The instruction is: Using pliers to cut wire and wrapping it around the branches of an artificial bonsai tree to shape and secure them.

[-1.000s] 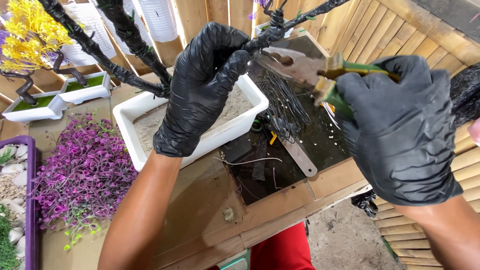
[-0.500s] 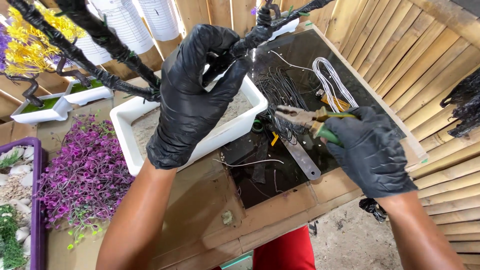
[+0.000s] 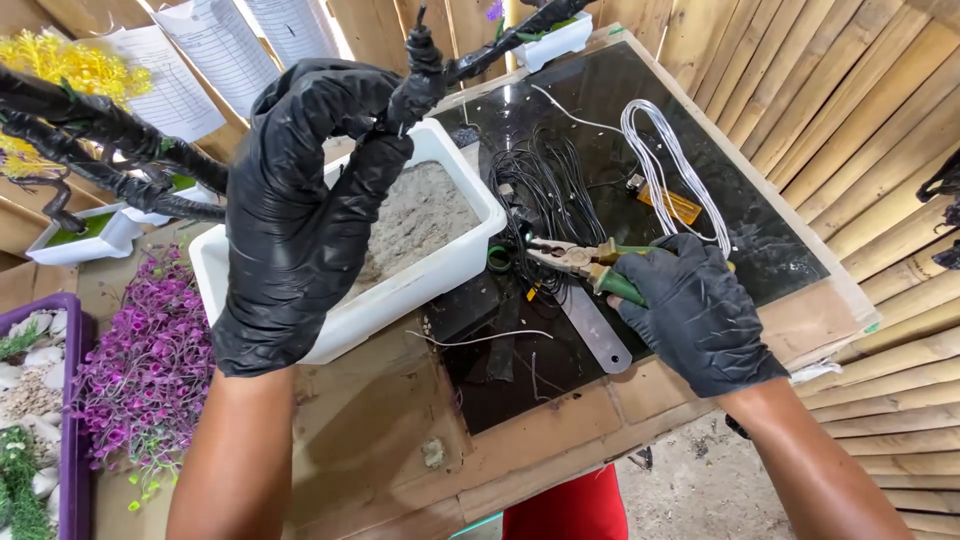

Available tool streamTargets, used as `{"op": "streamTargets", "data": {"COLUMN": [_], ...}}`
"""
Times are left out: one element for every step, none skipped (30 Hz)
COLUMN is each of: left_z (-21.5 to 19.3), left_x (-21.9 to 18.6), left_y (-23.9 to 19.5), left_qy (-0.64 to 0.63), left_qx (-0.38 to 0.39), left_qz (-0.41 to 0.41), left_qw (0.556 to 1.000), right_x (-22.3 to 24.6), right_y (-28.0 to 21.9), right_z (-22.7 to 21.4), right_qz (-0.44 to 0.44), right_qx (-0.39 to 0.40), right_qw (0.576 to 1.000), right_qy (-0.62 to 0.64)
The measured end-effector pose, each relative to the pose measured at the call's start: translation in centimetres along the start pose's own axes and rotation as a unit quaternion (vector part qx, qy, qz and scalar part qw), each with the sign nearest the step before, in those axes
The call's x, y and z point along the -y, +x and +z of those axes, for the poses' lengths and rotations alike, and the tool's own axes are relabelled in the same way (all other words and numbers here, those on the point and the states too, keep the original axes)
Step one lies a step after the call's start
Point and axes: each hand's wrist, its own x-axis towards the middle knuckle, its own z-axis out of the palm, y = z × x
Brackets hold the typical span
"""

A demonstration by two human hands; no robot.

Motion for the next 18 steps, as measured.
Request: {"op": "streamTargets", "data": {"left_z": [0.0,-0.1,-0.1,-0.1,-0.1,-0.1,0.0,0.0,-0.1,-0.1,-0.2,-0.3,-0.4,-0.4,-0.5,-0.5,-0.4,-0.4], "left_x": [0.0,0.0,-0.2,-0.3,-0.4,-0.4,-0.4,-0.4,-0.4,-0.3,-0.3,-0.1,0.0,0.1,0.1,0.2,0.2,0.1], "left_y": [0.0,0.1,0.1,0.1,0.1,0.2,0.2,0.2,0.1,0.0,-0.1,-0.1,-0.1,-0.1,-0.3,-0.4,-0.4,-0.4], "left_qy": [0.002,0.005,0.007,-0.002,-0.01,-0.008,-0.031,-0.055,-0.055,-0.046,-0.038,-0.038,-0.042,-0.048,-0.049,-0.041,-0.033,-0.035], "left_qx": [0.008,0.015,0.016,0.018,0.021,0.021,0.012,0.004,0.004,0.002,0.0,-0.001,-0.002,0.0,0.0,0.003,0.005,0.006], "left_qz": [-0.007,-0.013,-0.013,-0.033,-0.053,-0.052,-0.066,-0.078,-0.077,-0.081,-0.085,-0.087,-0.077,-0.067,-0.069,-0.071,-0.073,-0.073], "left_qw": [1.0,1.0,1.0,0.999,0.998,0.998,0.997,0.995,0.995,0.996,0.996,0.996,0.996,0.997,0.996,0.997,0.997,0.997], "right_x": [0.0,0.0,-0.3,-0.5,-0.8,-0.6,-0.5,-0.3,0.3,1.0,1.7,3.9,6.1,8.2,10.2,12.2,14.1,15.5], "right_y": [0.0,0.0,-0.2,-0.3,-0.5,-0.5,-0.6,-0.7,-0.8,-0.9,-1.1,-1.2,-1.3,-1.4,-1.1,-0.8,-0.4,0.3], "right_z": [-0.3,-0.6,-0.5,-0.4,-0.3,-0.3,-0.3,-0.3,-0.6,-0.9,-1.1,-1.7,-2.2,-2.7,-2.7,-2.7,-2.8,-2.6], "right_qz": [-0.08,-0.158,-0.159,-0.152,-0.145,-0.146,-0.157,-0.166,-0.166,-0.174,-0.18,-0.181,-0.217,-0.248,-0.246,-0.229,-0.21,-0.208], "right_qx": [-0.057,-0.112,-0.111,-0.111,-0.11,-0.11,-0.116,-0.123,-0.124,-0.146,-0.168,-0.167,-0.188,-0.206,-0.205,-0.187,-0.168,-0.168], "right_qw": [0.979,0.917,0.917,0.922,0.927,0.927,0.926,0.925,0.924,0.9,0.872,0.872,0.906,0.926,0.927,0.948,0.963,0.963], "right_qy": [-0.178,-0.349,-0.347,-0.338,-0.329,-0.328,-0.324,-0.32,-0.32,-0.372,-0.422,-0.423,-0.312,-0.196,-0.196,-0.118,-0.039,-0.039]}}
